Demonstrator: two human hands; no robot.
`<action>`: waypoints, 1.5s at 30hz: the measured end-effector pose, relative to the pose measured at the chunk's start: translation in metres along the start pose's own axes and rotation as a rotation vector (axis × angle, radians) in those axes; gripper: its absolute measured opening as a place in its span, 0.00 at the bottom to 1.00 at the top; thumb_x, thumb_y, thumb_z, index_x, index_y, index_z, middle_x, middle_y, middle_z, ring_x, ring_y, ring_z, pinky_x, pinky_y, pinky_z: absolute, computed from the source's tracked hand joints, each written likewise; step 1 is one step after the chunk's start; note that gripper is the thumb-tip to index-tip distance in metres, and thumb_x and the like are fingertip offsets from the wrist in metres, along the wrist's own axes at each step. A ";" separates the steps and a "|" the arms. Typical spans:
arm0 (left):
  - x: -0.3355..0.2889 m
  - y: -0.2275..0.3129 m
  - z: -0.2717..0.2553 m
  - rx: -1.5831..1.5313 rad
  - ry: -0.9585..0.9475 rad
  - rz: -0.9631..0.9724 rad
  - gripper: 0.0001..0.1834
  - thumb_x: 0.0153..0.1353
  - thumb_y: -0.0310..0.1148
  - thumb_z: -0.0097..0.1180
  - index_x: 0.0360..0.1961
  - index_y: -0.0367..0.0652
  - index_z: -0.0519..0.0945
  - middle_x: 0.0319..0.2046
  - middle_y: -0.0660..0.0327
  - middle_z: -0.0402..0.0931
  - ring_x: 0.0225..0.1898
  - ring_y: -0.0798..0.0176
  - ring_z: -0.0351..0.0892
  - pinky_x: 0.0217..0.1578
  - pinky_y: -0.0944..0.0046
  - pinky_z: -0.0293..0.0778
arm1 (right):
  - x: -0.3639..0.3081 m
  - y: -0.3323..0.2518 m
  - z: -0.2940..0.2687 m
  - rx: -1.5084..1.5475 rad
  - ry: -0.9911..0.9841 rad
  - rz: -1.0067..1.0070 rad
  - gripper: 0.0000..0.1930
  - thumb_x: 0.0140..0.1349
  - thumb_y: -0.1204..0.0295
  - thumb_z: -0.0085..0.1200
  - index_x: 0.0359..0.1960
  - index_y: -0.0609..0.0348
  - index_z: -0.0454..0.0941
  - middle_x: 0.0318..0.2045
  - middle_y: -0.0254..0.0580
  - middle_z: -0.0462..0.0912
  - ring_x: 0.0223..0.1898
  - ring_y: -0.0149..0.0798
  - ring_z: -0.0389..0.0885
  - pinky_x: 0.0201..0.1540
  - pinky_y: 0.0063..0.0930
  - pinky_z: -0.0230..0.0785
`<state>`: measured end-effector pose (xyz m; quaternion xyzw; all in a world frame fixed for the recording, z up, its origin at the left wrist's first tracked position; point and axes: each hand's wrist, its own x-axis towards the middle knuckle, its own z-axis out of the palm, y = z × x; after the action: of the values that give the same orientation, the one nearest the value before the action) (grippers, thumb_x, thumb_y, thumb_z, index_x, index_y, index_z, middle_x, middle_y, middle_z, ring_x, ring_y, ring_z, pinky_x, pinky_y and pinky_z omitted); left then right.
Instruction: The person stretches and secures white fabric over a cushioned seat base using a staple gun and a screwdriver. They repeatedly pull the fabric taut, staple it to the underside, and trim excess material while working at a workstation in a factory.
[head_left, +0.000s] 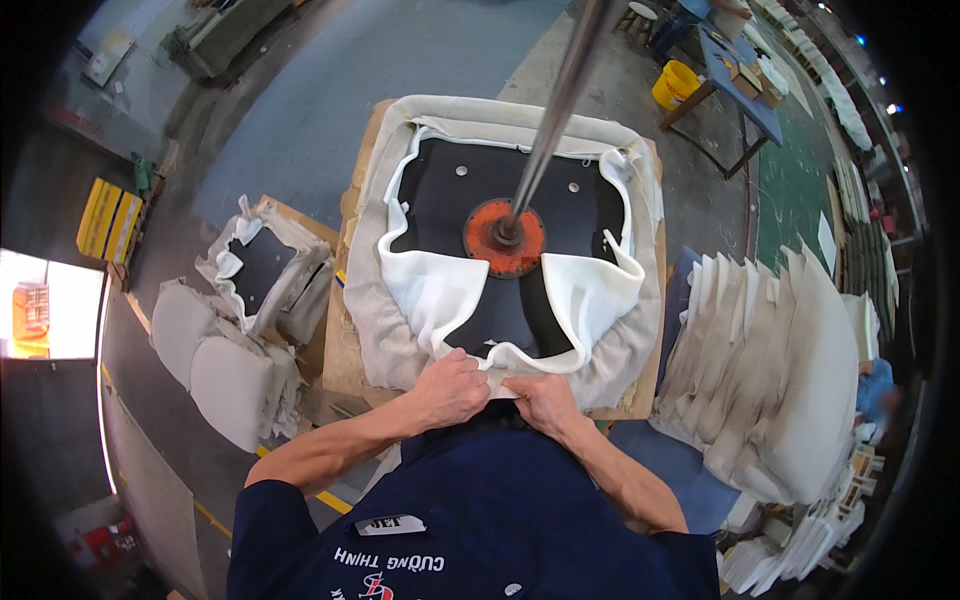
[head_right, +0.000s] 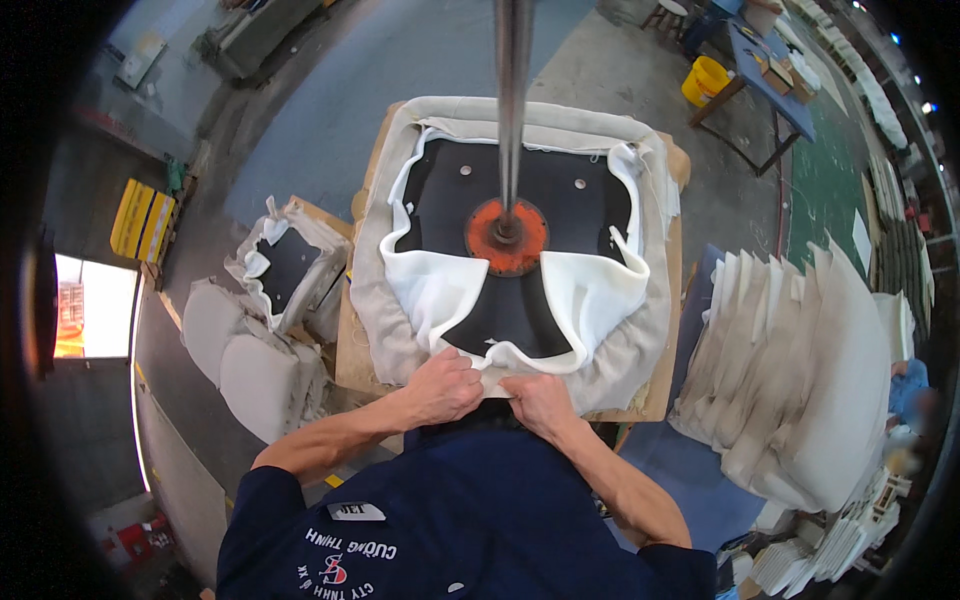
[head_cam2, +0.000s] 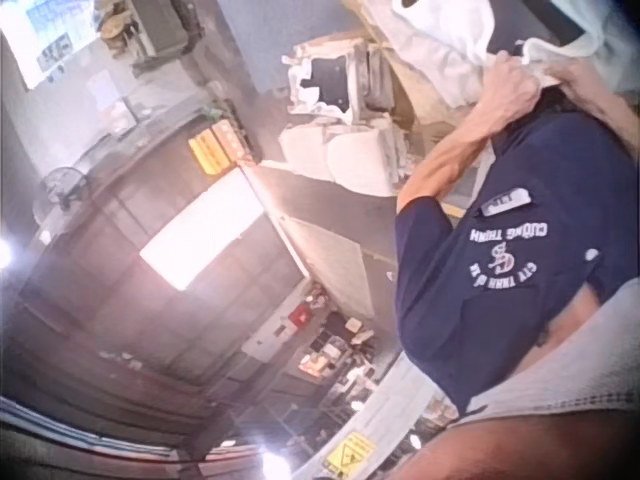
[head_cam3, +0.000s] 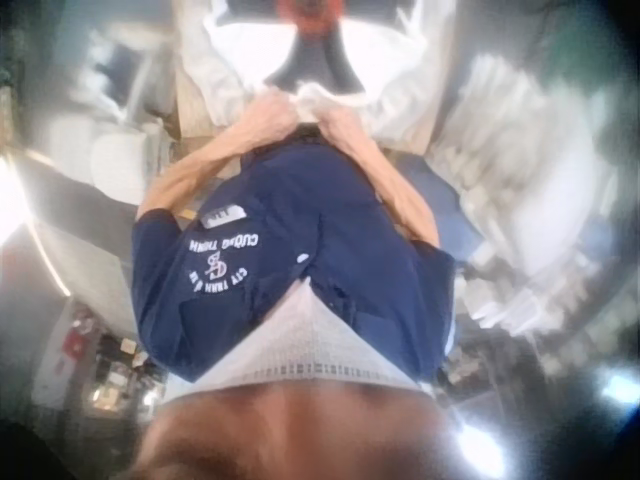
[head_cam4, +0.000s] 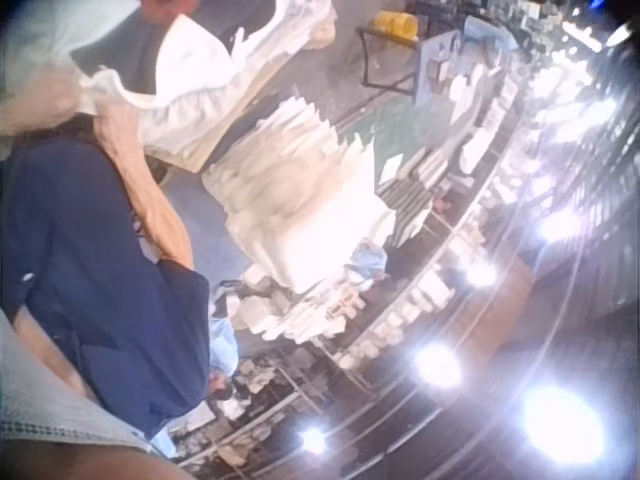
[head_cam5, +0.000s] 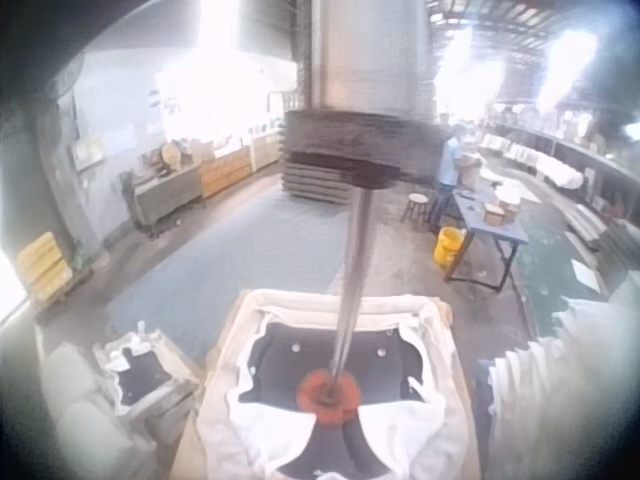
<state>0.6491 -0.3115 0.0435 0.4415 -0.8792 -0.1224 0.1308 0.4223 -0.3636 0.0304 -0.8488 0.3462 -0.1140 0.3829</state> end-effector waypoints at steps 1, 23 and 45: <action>0.001 0.000 -0.001 -0.019 0.015 -0.024 0.12 0.55 0.40 0.66 0.21 0.49 0.78 0.25 0.66 0.74 0.32 0.60 0.76 0.37 0.57 0.66 | 0.004 0.002 -0.003 -0.007 0.035 -0.011 0.06 0.54 0.77 0.58 0.33 0.54 0.84 0.28 0.51 0.85 0.32 0.57 0.85 0.36 0.48 0.78; -0.095 0.018 0.058 -2.432 0.288 -1.364 0.23 0.73 0.55 0.56 0.54 0.47 0.75 0.41 0.62 0.82 0.36 0.65 0.79 0.39 0.59 0.75 | -0.023 -0.057 0.031 0.609 -0.455 0.742 0.17 0.75 0.61 0.55 0.48 0.65 0.85 0.49 0.42 0.87 0.53 0.39 0.84 0.58 0.31 0.72; -0.128 0.008 0.030 -1.590 0.171 -0.999 0.20 0.78 0.48 0.51 0.48 0.39 0.78 0.27 0.68 0.74 0.22 0.75 0.64 0.21 0.71 0.61 | 0.005 -0.107 0.136 1.255 0.492 0.847 0.19 0.78 0.60 0.49 0.27 0.56 0.71 0.17 0.29 0.68 0.17 0.28 0.66 0.23 0.27 0.62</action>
<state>0.7071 -0.2003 0.0027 0.5560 -0.2344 -0.6955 0.3900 0.5418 -0.2392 0.0160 -0.2215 0.5852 -0.3165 0.7129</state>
